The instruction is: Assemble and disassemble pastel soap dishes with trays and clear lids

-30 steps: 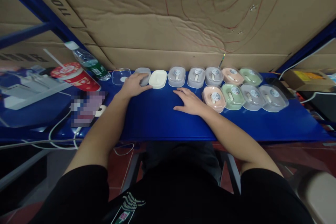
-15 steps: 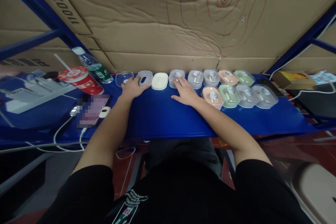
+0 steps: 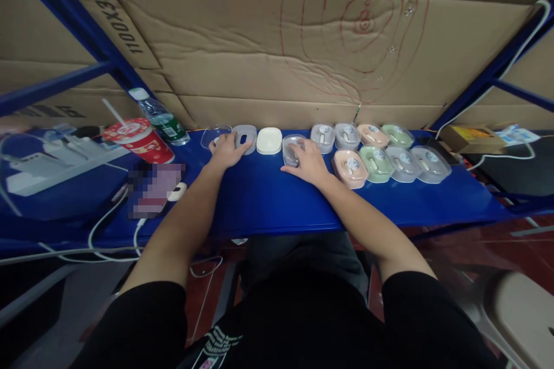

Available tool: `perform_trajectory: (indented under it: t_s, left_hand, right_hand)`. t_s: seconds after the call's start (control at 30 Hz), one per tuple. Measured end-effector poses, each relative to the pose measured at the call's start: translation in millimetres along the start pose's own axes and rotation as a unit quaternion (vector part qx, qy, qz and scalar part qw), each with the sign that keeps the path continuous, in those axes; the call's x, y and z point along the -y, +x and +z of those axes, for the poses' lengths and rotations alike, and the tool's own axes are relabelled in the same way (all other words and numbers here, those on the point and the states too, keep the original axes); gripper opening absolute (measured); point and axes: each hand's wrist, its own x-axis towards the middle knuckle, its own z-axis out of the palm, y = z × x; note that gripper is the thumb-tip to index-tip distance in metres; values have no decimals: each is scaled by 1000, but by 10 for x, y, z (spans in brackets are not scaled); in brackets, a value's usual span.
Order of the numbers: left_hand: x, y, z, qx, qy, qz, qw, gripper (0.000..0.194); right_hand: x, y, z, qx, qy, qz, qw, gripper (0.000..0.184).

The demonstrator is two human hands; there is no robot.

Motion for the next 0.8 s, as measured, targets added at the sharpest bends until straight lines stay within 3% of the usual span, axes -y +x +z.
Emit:
perform_trajectory:
  t_s: [0.1, 0.23, 0.43, 0.57, 0.7, 0.8]
  left_hand:
    - [-21, -11, -3, -6, 1, 6, 1000, 95]
    - [-59, -17, -15, 2, 14, -3, 1000, 95]
    - [-109, 5, 19, -8, 29, -6, 1000, 90]
    - [-133, -9, -7, -90, 5, 7, 996, 81]
    - [-298, -104, -48, -165, -47, 130, 977, 81]
    - [-544, -285, -27, -135, -72, 284, 947, 84]
  right_hand:
    - [-34, 27, 18, 2, 31, 33, 999, 85]
    - [-94, 39, -8, 22, 68, 36, 997, 73]
    - [-85, 37, -75, -1, 89, 34, 995, 67]
    - [-81, 69, -121, -50, 112, 22, 992, 61]
    - [-59, 65, -205, -135, 193, -6, 972, 58]
    - [18, 16, -237, -145, 302, -10, 942, 61]
